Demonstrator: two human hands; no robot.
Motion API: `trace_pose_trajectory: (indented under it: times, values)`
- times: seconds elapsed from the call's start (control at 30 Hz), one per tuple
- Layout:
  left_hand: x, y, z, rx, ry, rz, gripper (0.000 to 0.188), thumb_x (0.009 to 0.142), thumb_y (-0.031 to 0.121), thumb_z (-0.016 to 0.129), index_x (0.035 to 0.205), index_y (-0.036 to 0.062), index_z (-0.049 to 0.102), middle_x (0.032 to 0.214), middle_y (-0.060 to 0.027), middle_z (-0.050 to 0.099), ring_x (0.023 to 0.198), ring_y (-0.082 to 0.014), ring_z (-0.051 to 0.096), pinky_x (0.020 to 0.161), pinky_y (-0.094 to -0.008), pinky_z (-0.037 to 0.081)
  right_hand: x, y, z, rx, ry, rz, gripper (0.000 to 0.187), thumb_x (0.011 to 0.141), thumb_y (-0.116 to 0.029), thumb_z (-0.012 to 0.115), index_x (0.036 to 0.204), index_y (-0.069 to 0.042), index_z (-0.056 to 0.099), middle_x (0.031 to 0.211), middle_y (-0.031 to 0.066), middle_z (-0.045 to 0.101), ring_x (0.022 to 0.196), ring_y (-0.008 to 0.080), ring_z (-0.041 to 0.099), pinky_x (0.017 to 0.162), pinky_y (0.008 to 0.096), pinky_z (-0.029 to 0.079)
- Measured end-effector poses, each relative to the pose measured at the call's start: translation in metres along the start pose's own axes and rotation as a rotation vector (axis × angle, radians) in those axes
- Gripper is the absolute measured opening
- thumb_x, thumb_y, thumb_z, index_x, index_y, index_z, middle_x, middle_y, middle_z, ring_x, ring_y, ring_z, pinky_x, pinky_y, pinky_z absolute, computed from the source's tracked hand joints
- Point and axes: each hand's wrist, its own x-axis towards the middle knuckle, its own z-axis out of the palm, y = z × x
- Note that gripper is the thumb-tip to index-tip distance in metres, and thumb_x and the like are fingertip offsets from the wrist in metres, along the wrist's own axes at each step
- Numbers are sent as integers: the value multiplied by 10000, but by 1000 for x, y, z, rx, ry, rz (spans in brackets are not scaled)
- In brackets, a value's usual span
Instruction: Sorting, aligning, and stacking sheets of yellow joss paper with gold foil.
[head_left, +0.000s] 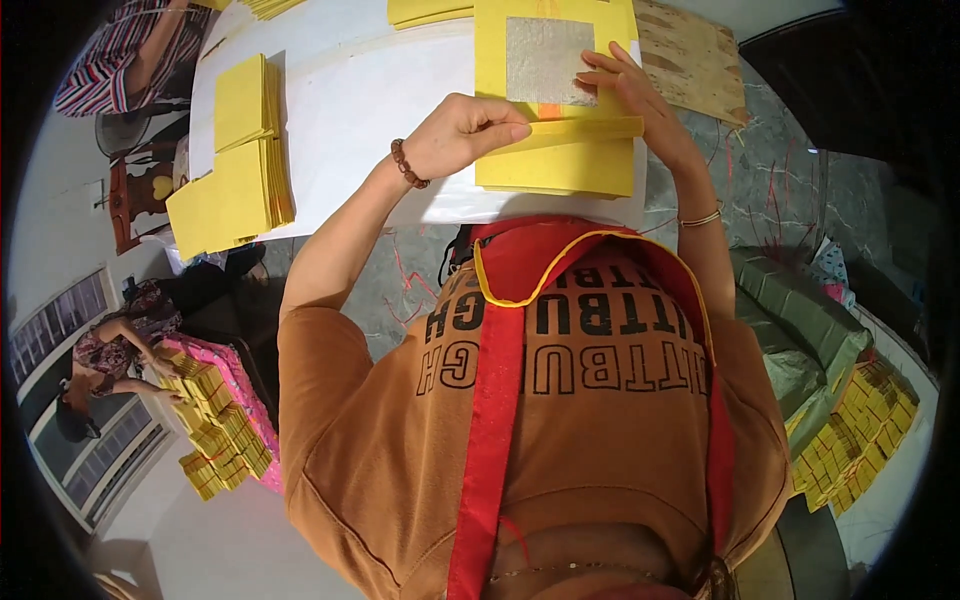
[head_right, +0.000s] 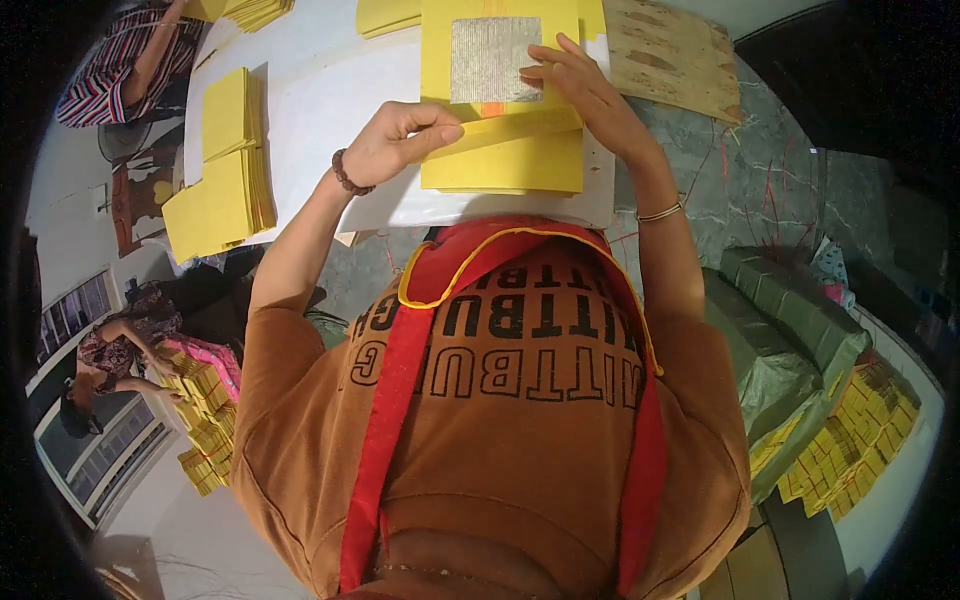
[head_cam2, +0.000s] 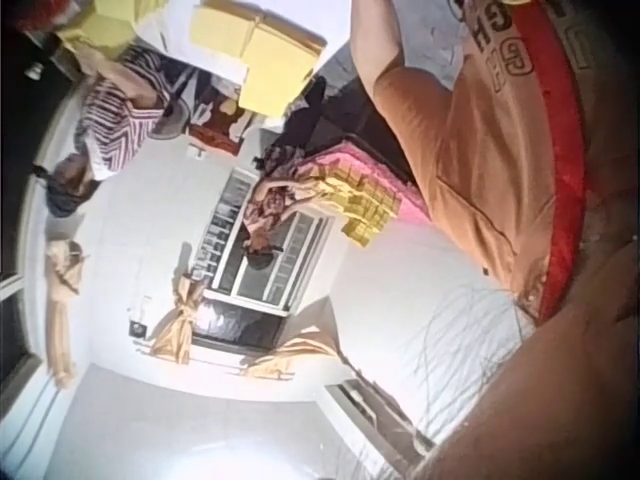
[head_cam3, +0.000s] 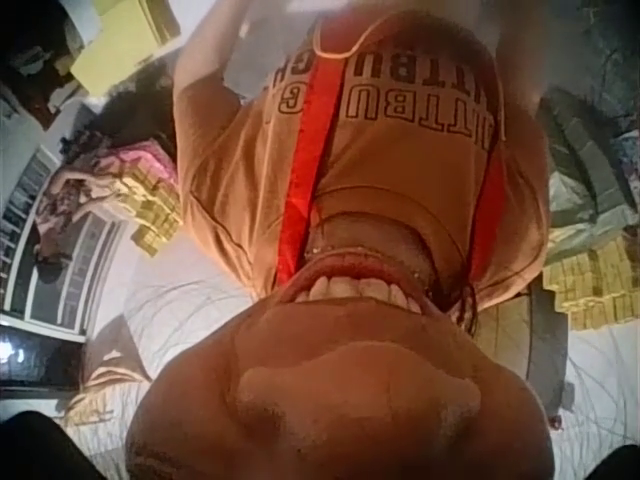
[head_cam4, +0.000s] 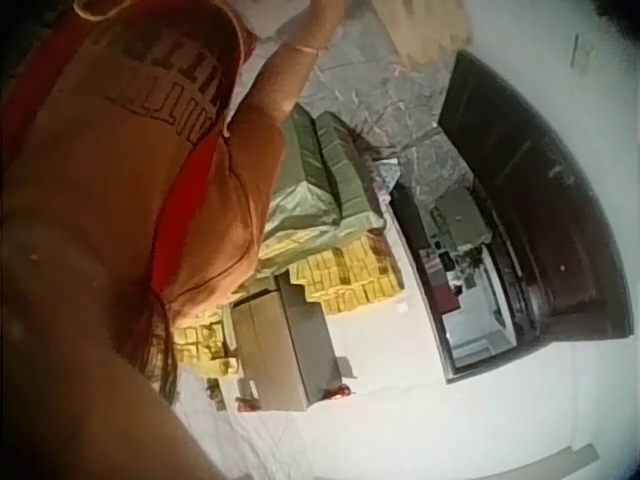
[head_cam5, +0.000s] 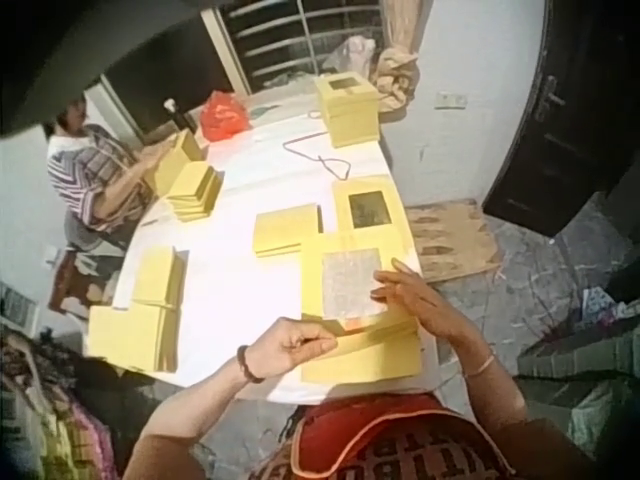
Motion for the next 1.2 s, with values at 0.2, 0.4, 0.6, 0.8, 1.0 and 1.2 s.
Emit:
trace_pose_trajectory:
  times: [0.2,0.4,0.6,0.8,1.0,1.2]
  values:
    - [1,4,0,-77,-3,-38,204,839,187,568,825,-6,634,632,6,568,577,-51,470,534,-218,390,0,1,1,-36,11,-13,446,965,-325,268,1102,-61,601,1341,49,405,1339,258,153,1091,373,135]
    - [3,14,-4,-120,-58,-121,190,819,165,567,820,-13,633,646,4,572,598,-48,473,544,-216,389,-2,1,3,162,39,41,438,965,-331,264,1142,-72,569,1338,53,412,1342,248,145,1094,374,129]
    - [6,9,-5,-112,-55,-94,159,858,146,552,830,12,633,576,73,470,501,-4,352,443,-187,270,-3,12,-5,319,-37,-22,368,923,-327,393,1153,-100,569,1326,35,439,1355,240,111,1096,400,112]
    - [8,4,-7,-157,-27,-124,156,856,142,551,818,15,633,589,75,479,508,-2,359,449,-185,275,-6,13,-10,193,-200,-96,687,594,-404,714,1203,-135,541,1351,-3,415,1365,242,77,1096,445,87]
    - [8,6,-8,-171,-60,-134,152,848,136,558,803,15,638,597,75,482,533,2,366,470,-186,284,1,19,-19,196,-237,-128,907,578,-723,587,1276,-155,470,1362,20,397,1365,246,37,1094,460,25]
    - [9,8,-9,-169,-95,-187,158,846,137,559,813,6,641,615,72,492,544,-1,368,476,-187,284,0,25,-18,186,-237,-96,998,528,-799,539,1289,-158,456,1368,20,387,1366,238,25,1094,454,8]
